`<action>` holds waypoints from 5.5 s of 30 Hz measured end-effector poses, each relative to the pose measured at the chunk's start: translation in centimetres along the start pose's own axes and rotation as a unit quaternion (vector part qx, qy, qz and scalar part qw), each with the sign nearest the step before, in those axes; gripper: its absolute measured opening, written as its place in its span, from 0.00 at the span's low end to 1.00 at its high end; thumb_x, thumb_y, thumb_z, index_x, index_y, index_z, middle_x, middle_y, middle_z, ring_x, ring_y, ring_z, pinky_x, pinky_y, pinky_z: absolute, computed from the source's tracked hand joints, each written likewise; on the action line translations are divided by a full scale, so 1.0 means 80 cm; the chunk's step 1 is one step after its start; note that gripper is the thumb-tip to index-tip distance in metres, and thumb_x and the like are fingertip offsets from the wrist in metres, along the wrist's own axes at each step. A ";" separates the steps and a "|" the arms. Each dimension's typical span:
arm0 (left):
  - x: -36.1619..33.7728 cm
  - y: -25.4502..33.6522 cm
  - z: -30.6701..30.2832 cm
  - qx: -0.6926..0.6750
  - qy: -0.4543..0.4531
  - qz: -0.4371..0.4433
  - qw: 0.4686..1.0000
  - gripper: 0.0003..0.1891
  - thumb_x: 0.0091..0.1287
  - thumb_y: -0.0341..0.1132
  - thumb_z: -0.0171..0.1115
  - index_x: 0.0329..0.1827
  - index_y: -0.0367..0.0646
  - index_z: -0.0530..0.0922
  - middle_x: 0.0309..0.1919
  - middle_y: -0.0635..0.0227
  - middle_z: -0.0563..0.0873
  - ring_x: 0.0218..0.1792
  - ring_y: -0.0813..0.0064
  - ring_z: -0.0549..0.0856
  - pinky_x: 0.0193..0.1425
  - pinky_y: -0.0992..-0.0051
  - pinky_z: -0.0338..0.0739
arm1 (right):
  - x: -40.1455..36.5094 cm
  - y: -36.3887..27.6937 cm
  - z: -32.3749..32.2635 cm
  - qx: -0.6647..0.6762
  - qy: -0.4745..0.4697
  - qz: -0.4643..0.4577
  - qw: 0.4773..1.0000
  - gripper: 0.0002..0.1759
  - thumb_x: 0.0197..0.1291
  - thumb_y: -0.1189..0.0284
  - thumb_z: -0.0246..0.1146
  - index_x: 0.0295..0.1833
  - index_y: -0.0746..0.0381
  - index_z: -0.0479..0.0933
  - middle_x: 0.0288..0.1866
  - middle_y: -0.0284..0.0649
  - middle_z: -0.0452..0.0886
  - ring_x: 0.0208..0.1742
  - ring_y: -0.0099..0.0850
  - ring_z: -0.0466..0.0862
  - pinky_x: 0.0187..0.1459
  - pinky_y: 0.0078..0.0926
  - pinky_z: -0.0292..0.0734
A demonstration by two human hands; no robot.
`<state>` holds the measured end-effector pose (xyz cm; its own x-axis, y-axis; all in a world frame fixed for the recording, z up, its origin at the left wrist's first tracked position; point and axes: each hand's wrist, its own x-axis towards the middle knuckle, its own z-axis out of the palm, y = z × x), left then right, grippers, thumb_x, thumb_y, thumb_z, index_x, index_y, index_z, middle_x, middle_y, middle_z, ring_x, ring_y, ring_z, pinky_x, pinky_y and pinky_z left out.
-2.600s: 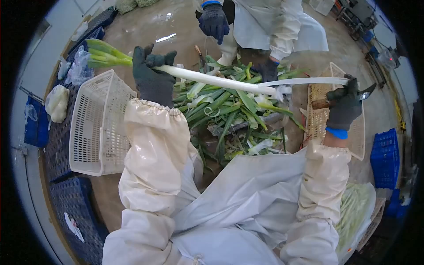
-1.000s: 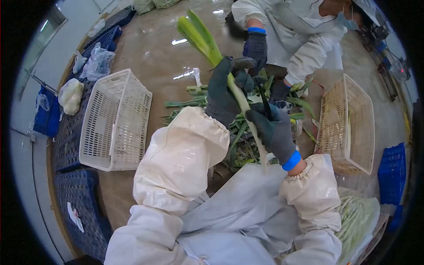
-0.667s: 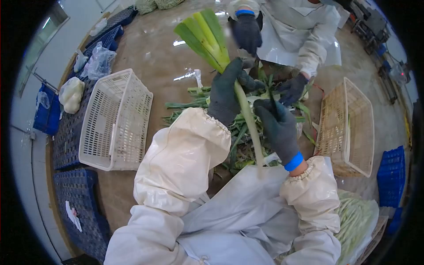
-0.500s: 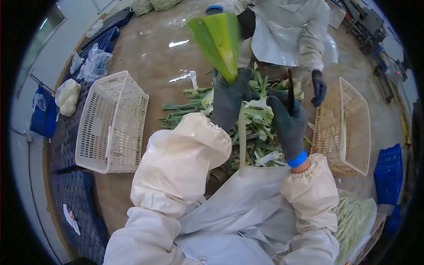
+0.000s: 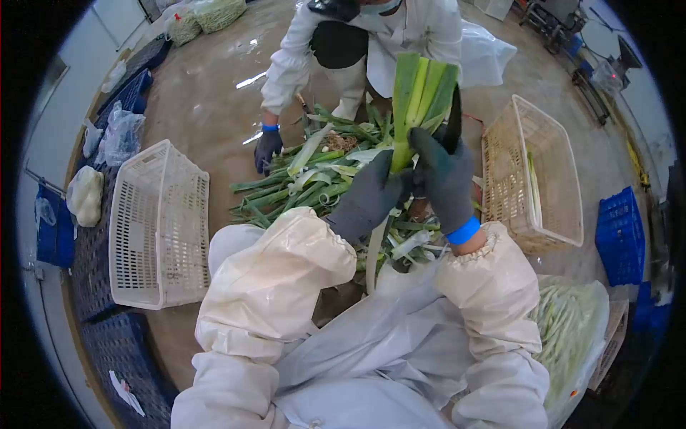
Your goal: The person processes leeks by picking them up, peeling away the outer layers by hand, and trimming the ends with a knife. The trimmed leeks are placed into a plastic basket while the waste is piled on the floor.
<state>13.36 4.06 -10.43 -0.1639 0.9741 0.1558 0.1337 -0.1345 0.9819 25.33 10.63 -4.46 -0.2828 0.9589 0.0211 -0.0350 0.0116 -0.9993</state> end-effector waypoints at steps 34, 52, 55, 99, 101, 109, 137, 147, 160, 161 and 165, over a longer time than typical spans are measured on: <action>0.007 0.019 -0.007 -0.222 -0.006 -0.038 0.974 0.17 0.75 0.42 0.51 0.55 0.35 0.73 0.29 0.69 0.78 0.29 0.80 0.77 0.35 0.79 0.76 | 0.021 0.000 -0.023 -0.055 0.022 -0.112 0.992 0.12 0.62 0.68 0.65 0.44 0.66 0.80 0.31 0.35 0.82 0.28 0.20 0.77 0.28 0.24 0.73; -0.001 0.031 -0.017 -0.098 -0.019 -0.052 0.994 0.18 0.72 0.34 0.53 0.61 0.35 0.74 0.44 0.65 0.84 0.41 0.83 0.79 0.47 0.79 0.76 | 0.007 0.021 0.002 -0.054 -0.076 -0.070 0.993 0.11 0.55 0.74 0.68 0.41 0.66 0.75 0.33 0.38 0.81 0.30 0.23 0.78 0.34 0.25 0.75; -0.001 0.030 -0.017 -0.066 -0.008 -0.034 0.997 0.18 0.71 0.34 0.53 0.60 0.35 0.74 0.42 0.66 0.84 0.40 0.83 0.80 0.45 0.79 0.76 | 0.012 0.034 0.004 -0.112 -0.084 -0.109 0.984 0.10 0.56 0.73 0.68 0.40 0.66 0.75 0.30 0.38 0.81 0.29 0.24 0.79 0.33 0.25 0.76; 0.001 0.027 -0.031 -0.410 -0.035 -0.127 0.903 0.17 0.74 0.45 0.51 0.54 0.41 0.73 0.32 0.72 0.78 0.27 0.80 0.77 0.28 0.78 0.76 | -0.025 0.013 0.017 -0.058 0.019 -0.215 0.975 0.06 0.59 0.76 0.64 0.39 0.67 0.76 0.30 0.43 0.82 0.30 0.30 0.81 0.35 0.28 0.75; 0.008 0.027 -0.039 -0.459 -0.016 -0.121 0.880 0.19 0.73 0.50 0.51 0.51 0.43 0.74 0.27 0.74 0.75 0.22 0.82 0.73 0.22 0.78 0.71 | -0.024 0.005 0.016 -0.024 0.029 -0.198 0.979 0.06 0.59 0.76 0.64 0.40 0.67 0.77 0.32 0.43 0.82 0.31 0.29 0.81 0.37 0.27 0.75; 0.003 0.038 -0.026 -0.370 0.011 -0.115 0.922 0.19 0.73 0.53 0.49 0.44 0.44 0.74 0.23 0.74 0.75 0.19 0.82 0.72 0.20 0.80 0.70 | 0.002 0.002 -0.006 -0.094 -0.022 -0.175 0.980 0.13 0.59 0.74 0.66 0.49 0.65 0.80 0.38 0.37 0.84 0.33 0.21 0.79 0.37 0.23 0.75; 0.001 0.017 -0.004 -0.205 -0.020 -0.078 0.976 0.18 0.75 0.48 0.49 0.54 0.43 0.74 0.30 0.73 0.77 0.28 0.84 0.74 0.30 0.81 0.71 | 0.018 0.031 -0.008 -0.118 -0.009 -0.271 0.955 0.06 0.63 0.72 0.61 0.39 0.65 0.74 0.27 0.36 0.78 0.27 0.23 0.77 0.29 0.24 0.73; -0.001 0.045 -0.030 -0.404 -0.008 -0.127 0.906 0.20 0.72 0.51 0.52 0.42 0.40 0.77 0.18 0.75 0.74 0.16 0.82 0.72 0.18 0.79 0.69 | 0.018 0.000 -0.020 0.069 0.023 -0.146 0.987 0.12 0.63 0.71 0.64 0.47 0.67 0.76 0.35 0.37 0.81 0.32 0.21 0.80 0.33 0.19 0.76; -0.002 0.011 0.000 -0.099 0.056 0.002 0.993 0.21 0.65 0.28 0.51 0.63 0.33 0.70 0.48 0.64 0.80 0.46 0.77 0.80 0.50 0.77 0.75 | 0.003 0.026 0.007 -0.106 0.001 -0.199 0.974 0.10 0.53 0.73 0.68 0.38 0.64 0.75 0.30 0.36 0.80 0.31 0.24 0.78 0.33 0.27 0.74; -0.002 0.015 0.001 -0.095 0.060 0.007 0.994 0.21 0.64 0.27 0.51 0.61 0.32 0.71 0.43 0.65 0.81 0.41 0.79 0.82 0.45 0.78 0.77 | 0.003 0.027 0.006 -0.123 -0.002 -0.211 0.970 0.10 0.54 0.73 0.68 0.37 0.64 0.75 0.30 0.36 0.79 0.30 0.23 0.77 0.33 0.27 0.74; 0.001 0.015 -0.005 -0.164 0.049 -0.023 0.985 0.19 0.66 0.30 0.53 0.60 0.35 0.73 0.43 0.67 0.82 0.40 0.80 0.81 0.43 0.80 0.76 | -0.006 0.024 0.009 -0.229 0.030 -0.336 0.913 0.08 0.56 0.74 0.67 0.36 0.63 0.74 0.29 0.34 0.78 0.30 0.22 0.76 0.33 0.25 0.73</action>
<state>13.10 3.88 -9.22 -0.2588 0.9603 0.1043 -0.1966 -0.1581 0.9677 24.71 10.01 -6.40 -0.2919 0.7049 0.6465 0.2267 0.7077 -0.6692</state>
